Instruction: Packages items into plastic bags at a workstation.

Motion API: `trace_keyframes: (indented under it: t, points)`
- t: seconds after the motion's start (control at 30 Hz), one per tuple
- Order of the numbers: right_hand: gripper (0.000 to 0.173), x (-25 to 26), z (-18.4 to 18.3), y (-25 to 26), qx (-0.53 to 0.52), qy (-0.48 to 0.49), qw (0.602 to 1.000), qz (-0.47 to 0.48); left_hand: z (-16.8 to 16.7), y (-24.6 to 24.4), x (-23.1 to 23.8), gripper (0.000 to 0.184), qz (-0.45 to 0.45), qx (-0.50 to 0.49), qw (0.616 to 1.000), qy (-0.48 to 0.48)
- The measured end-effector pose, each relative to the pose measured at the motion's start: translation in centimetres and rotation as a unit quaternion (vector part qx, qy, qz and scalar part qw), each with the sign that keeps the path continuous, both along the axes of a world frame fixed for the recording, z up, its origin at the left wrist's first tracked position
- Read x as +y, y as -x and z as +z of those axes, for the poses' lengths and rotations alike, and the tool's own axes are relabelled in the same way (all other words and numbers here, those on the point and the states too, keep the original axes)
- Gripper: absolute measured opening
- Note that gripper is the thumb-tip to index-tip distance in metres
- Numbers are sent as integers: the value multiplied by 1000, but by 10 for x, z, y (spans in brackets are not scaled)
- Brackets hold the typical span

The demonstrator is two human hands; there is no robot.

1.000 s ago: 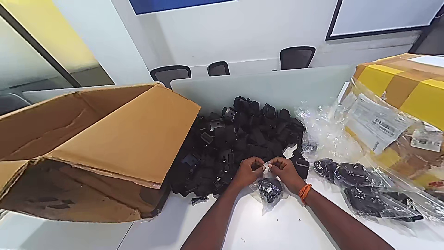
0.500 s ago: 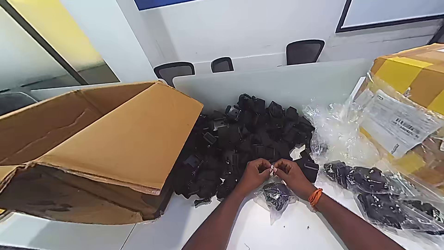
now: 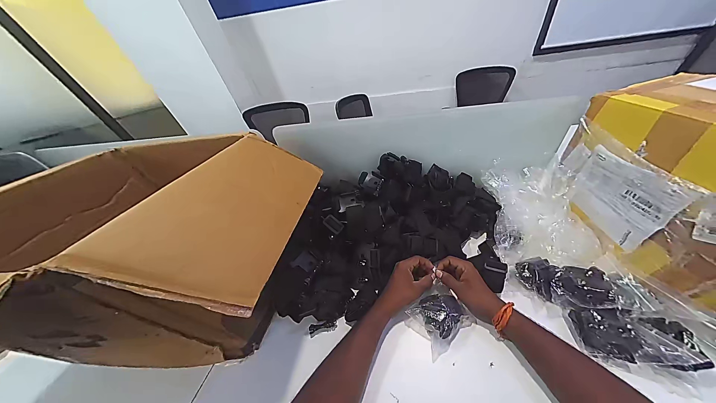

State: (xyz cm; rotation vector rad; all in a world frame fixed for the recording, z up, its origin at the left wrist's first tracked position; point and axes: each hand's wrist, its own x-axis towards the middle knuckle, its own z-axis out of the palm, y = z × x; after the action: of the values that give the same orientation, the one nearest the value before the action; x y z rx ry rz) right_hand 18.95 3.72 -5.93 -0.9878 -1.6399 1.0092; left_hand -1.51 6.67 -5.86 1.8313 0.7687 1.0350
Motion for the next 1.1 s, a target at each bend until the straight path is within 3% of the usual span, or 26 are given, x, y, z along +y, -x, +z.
trace_keyframes:
  t: [0.3,1.1]
  points:
    - [4,-2,2,3,5,12,1000,-1,4,-3,-4,29,7,-40,999,33]
    - [4,-3,-5,7,9,6,999,-53,11,0,-6,20,-1,-28,999,17]
